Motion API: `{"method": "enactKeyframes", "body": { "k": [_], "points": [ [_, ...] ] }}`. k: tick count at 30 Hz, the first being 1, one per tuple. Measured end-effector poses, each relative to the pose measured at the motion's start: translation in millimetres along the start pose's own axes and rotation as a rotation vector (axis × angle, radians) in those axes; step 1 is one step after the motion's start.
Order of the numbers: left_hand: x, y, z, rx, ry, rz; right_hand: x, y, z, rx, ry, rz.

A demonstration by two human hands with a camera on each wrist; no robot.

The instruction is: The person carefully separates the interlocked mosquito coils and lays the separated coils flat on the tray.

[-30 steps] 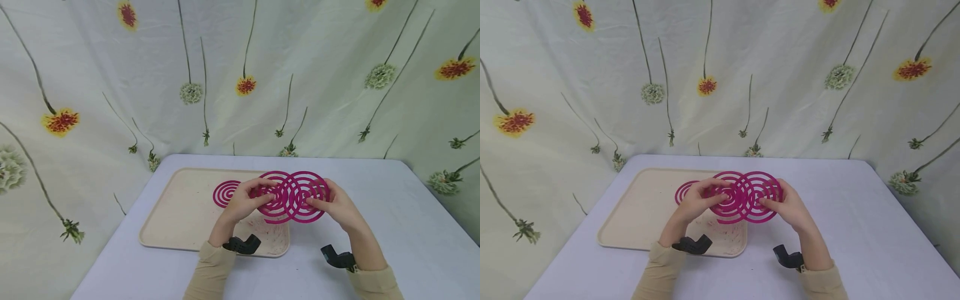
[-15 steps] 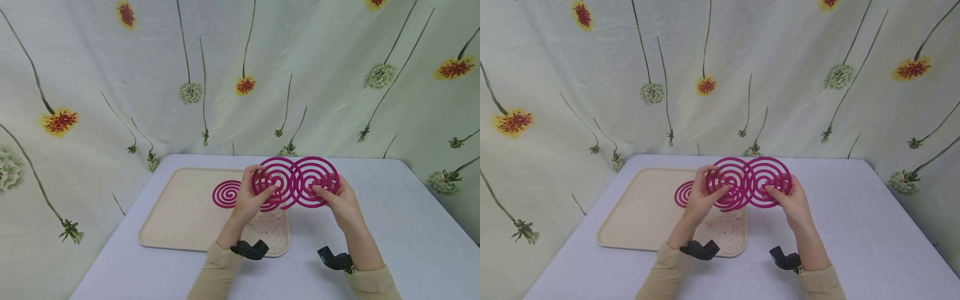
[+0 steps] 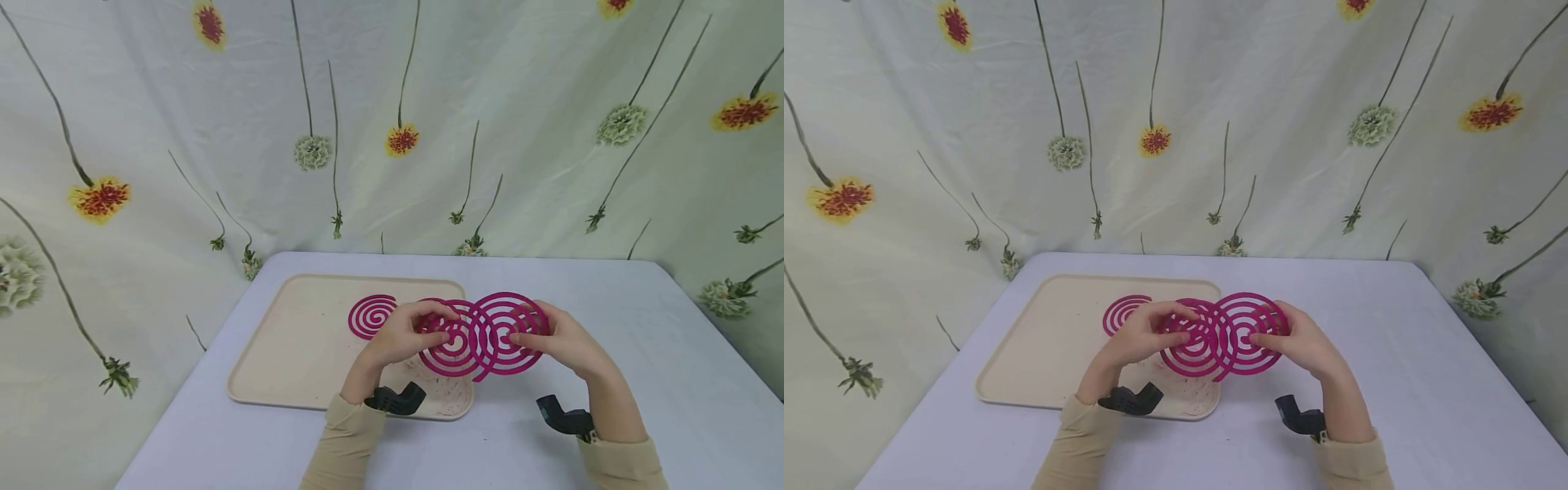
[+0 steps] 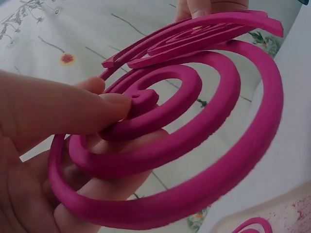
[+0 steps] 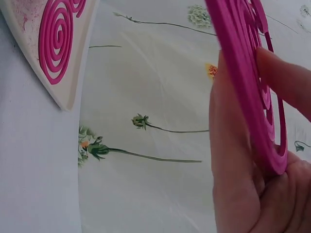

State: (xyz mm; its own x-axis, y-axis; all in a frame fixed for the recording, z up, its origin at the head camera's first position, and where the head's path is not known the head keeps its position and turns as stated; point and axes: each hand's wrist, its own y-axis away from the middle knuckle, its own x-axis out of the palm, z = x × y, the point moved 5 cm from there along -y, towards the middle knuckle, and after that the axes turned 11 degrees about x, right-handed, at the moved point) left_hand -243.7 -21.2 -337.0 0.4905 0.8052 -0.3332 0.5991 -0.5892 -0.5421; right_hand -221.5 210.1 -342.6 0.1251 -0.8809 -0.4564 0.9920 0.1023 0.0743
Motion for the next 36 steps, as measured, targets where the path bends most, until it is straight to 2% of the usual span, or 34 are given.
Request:
{"method": "enactKeyframes", "body": {
  "k": [3, 8, 12, 17, 21, 23, 26, 27, 29, 32, 35, 36],
  "points": [
    [-1.1, -1.5, -8.3, 0.0, -0.016, -0.041, -2, 0.6, 0, -0.018, -0.009, -0.023],
    [-7.2, -3.3, -9.4, 0.013, 0.031, -0.222, -2, -1.8, 3, -0.03, -0.133, -0.131],
    [-9.9, -3.2, -1.8, 0.057, 0.092, -0.374, 3, -3.4, 6, -0.027, -0.314, -0.19],
    [-10.2, -3.5, -1.7, 0.117, 0.113, -0.537, 10, -1.2, 13, -0.03, -0.582, -0.194],
    [-10.3, -3.1, -2.7, 0.129, 0.116, -0.635, 13, -5.5, 9, -0.052, -0.699, -0.2],
    [-11.4, -2.2, -3.3, 0.142, 0.114, -0.671, 12, -11.5, 0, -0.078, -0.704, -0.222],
    [-14.7, -0.7, -3.4, 0.166, 0.13, -0.714, 8, -32.9, -32, -0.168, -0.754, -0.248],
    [-15.7, -0.2, -3.7, 0.172, 0.141, -0.723, 6, -36.2, -37, -0.174, -0.755, -0.259],
    [-17.5, 0.2, -4.0, 0.18, 0.167, -0.734, 4, -45.2, -50, -0.219, -0.79, -0.248],
    [-18.3, 0.3, -4.6, 0.187, 0.186, -0.74, 3, -38.4, -40, -0.208, -0.773, -0.275],
    [-17.9, 0.2, -5.4, 0.193, 0.18, -0.735, 5, -21.6, -18, -0.16, -0.748, -0.312],
    [-17.6, 0.1, -5.9, 0.196, 0.175, -0.726, 6, -14.1, -8, -0.113, -0.714, -0.337]
  ]
}}
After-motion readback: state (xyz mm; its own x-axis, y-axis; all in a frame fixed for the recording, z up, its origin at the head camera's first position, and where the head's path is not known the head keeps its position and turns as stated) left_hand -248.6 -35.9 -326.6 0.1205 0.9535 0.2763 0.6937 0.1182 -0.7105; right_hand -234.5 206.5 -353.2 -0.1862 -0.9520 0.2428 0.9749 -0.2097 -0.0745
